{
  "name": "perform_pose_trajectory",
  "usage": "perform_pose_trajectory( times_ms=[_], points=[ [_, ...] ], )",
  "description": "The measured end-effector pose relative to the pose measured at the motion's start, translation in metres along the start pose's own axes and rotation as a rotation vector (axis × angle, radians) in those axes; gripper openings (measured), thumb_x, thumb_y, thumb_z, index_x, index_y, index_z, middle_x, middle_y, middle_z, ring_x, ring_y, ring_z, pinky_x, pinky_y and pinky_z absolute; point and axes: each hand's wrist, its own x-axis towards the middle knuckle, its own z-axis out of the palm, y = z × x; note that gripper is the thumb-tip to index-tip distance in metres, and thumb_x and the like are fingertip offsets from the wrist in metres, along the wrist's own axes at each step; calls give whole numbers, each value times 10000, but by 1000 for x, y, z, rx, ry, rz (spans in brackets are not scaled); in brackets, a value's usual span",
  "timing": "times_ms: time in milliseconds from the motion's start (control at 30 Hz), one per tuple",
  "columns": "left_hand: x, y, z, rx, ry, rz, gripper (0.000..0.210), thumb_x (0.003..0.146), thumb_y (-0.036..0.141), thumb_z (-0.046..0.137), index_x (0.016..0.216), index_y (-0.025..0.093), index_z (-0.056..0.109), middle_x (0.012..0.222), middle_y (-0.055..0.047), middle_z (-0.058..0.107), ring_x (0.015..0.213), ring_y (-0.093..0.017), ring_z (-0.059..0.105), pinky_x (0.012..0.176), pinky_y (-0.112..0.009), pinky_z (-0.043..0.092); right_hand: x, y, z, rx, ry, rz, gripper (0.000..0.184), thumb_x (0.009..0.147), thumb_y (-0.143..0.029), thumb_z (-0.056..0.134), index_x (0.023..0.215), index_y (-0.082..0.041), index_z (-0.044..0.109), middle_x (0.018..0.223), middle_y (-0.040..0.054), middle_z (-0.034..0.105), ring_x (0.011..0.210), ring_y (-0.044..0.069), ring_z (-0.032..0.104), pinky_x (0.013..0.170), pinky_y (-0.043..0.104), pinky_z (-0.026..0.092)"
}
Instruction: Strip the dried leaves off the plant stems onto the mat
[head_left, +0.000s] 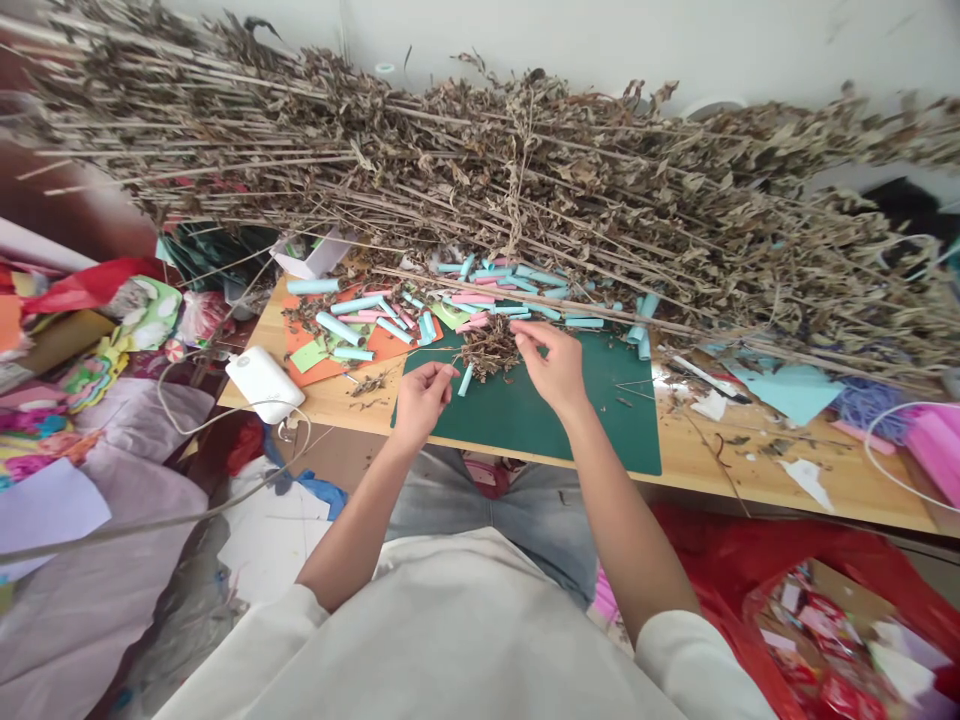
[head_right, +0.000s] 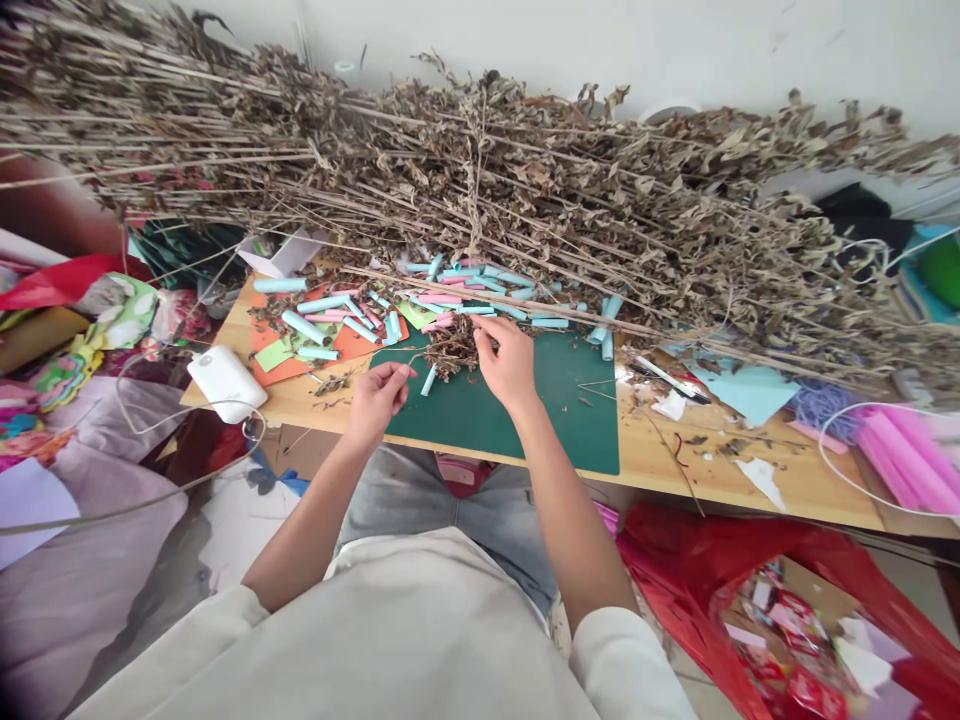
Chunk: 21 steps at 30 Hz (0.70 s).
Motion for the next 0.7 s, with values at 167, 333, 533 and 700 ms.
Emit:
perform_pose_trajectory(
  times_ms=[167, 333, 533, 700],
  points=[
    [2, 2, 0, -14, 4, 6, 338, 828, 485, 636, 814, 148, 647, 483, 52, 466, 375, -48, 326, 381, -192, 189, -20, -16, -11, 41, -111, 18, 289, 859, -357, 625, 1091, -227, 737, 1066, 61, 748, 941, 218, 703, 880, 369, 561],
    [5, 3, -2, -34, 26, 7, 342, 820, 489, 646, 808, 147, 645, 480, 57, 454, 374, -43, 303, 385, -192, 177, -25, -10, -8, 36, -20, -5, 215, 897, -311, 578, 933, -220, 769, 908, 49, 761, 821, 189, 705, 770, 316, 570],
    [-2, -6, -1, 30, 60, 82, 346, 852, 492, 628, 831, 148, 663, 497, 56, 448, 407, -52, 326, 412, -200, 221, -18, -6, 7, -55, 138, 5, 300, 940, -320, 482, 983, -218, 761, 960, 75, 759, 860, 204, 707, 826, 340, 563],
    [-10, -12, 5, 77, 86, 119, 344, 873, 484, 606, 830, 149, 668, 507, 53, 445, 432, -59, 340, 431, -203, 243, -9, -3, 18, -93, 256, 109, 309, 934, -320, 465, 954, -200, 749, 944, 88, 757, 837, 218, 703, 821, 344, 558]
  ],
)
